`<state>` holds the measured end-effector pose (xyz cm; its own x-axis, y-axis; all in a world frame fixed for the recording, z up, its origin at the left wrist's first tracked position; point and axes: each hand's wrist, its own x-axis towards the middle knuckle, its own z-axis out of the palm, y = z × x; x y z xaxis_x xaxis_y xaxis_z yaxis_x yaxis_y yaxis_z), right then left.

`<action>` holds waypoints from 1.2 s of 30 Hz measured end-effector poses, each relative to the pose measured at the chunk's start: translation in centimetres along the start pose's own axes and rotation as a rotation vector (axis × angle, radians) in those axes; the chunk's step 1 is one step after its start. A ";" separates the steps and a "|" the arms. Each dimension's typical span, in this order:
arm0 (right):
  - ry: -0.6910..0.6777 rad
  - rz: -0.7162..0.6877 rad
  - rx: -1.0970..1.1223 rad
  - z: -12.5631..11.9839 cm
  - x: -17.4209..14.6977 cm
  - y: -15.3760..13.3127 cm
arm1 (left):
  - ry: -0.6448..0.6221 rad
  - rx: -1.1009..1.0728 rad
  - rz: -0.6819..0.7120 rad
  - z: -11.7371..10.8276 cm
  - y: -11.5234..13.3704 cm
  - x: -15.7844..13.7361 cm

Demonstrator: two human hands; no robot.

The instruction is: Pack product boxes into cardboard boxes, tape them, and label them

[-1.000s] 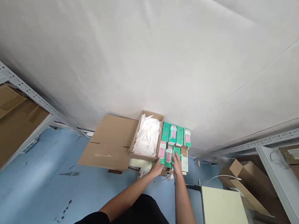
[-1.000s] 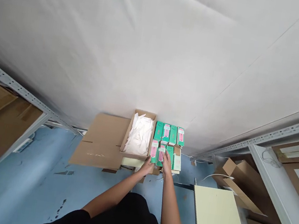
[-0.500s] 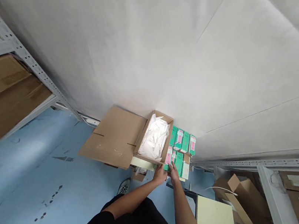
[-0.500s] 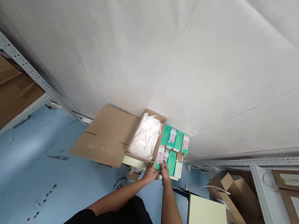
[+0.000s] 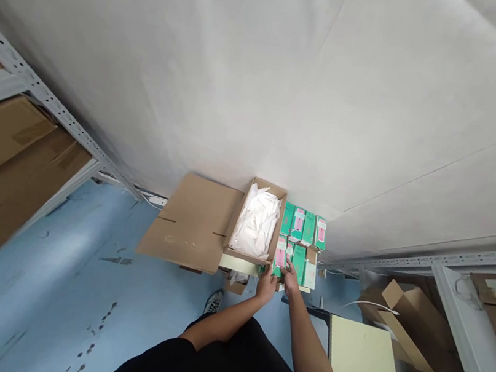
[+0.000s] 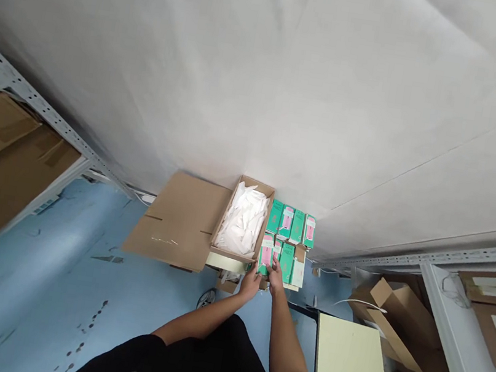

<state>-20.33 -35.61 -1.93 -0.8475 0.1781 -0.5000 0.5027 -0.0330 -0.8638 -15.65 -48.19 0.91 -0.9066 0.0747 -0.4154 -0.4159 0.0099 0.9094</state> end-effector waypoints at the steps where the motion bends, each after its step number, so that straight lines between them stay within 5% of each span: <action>1: -0.002 0.004 0.018 -0.3 -0.3 0.1 | 0.034 0.030 0.001 0.1 -0.1 -0.4; 10: -0.058 -0.049 0.175 -3.1 -3.1 0.4 | 0.362 0.170 0.041 3.0 -2.0 -1.3; 19: -0.027 -0.223 0.338 -11.4 -5.2 0.2 | 0.311 0.133 0.262 9.2 -0.6 -1.5; 26: 0.207 -0.264 0.492 -24.5 -10.2 2.3 | -0.077 0.208 0.357 20.9 -0.4 -3.6; 32: 0.527 -0.239 0.628 -37.1 -16.9 7.3 | -0.443 0.298 0.330 34.3 -3.9 -6.2; 36: 0.711 -0.171 0.723 -43.4 -21.3 11.8 | -0.641 0.408 0.319 42.4 -6.7 -8.7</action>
<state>11.08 2.85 1.18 -0.4829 0.7694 -0.4182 -0.0369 -0.4951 -0.8681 -1.95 -6.66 -0.66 -0.7085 0.6886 -0.1545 0.0260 0.2443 0.9693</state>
